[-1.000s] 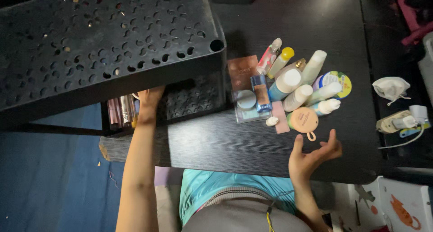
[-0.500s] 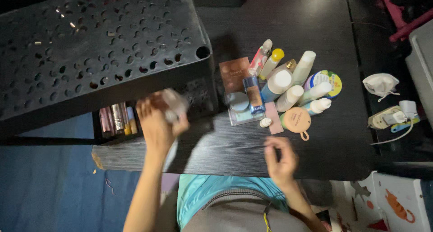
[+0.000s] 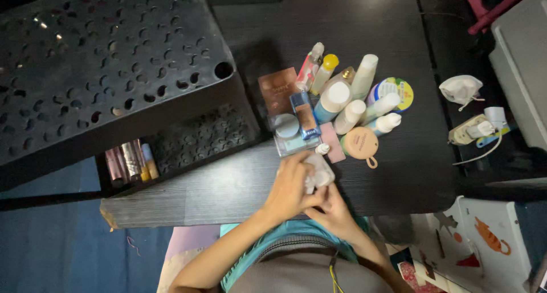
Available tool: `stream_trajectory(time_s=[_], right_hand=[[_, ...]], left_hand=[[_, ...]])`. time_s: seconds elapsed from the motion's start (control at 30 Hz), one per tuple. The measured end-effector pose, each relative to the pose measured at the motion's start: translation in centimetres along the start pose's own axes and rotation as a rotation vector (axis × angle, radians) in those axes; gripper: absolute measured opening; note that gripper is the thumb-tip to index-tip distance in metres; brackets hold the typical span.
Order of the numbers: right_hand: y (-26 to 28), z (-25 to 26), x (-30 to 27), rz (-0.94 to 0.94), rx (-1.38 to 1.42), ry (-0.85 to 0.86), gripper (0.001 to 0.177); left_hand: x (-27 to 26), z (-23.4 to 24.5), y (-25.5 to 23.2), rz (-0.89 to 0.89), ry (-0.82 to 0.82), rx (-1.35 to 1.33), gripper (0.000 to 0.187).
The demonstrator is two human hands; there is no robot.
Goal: The person organizes cosmetic and skincare items on a black plastic organizer and a table. They move bottles, jars, and makeup compacts from the organizer to the table, then place them back into the organizer in a more orderly arrangement.
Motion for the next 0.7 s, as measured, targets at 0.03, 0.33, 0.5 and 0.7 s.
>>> stream_trajectory(time_s=[0.03, 0.33, 0.5, 0.7], right_hand=[[-0.1, 0.7, -0.2, 0.032, 0.003, 0.026, 0.093], [-3.2, 4.4, -0.3, -0.024, -0.083, 0.0, 0.087], [-1.1, 4.1, 0.7, -0.045, -0.116, 0.037, 0.093], [5.1, 2.3, 0.6, 0.114, -0.655, -0.068, 0.093]], left_hand=[[0.1, -0.7, 0.1, 0.022, 0.028, -0.019, 0.059], [0.1, -3.6, 0.6, 0.092, 0.121, -0.092, 0.055], [1.6, -2.6, 0.1, 0.032, 0.038, -0.168, 0.054], [7.9, 0.5, 2.4, 0.094, -0.139, 0.18, 0.054]])
Point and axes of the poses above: each hand's wrist, its own x-axis towards the middle knuckle, its own z-axis out of the back of the hand, y = z × x, the point moved 3 cm from there along x, towards the middle knuckle, and after that the axes turned 13 degrees about -x, right-handed, at the moved point
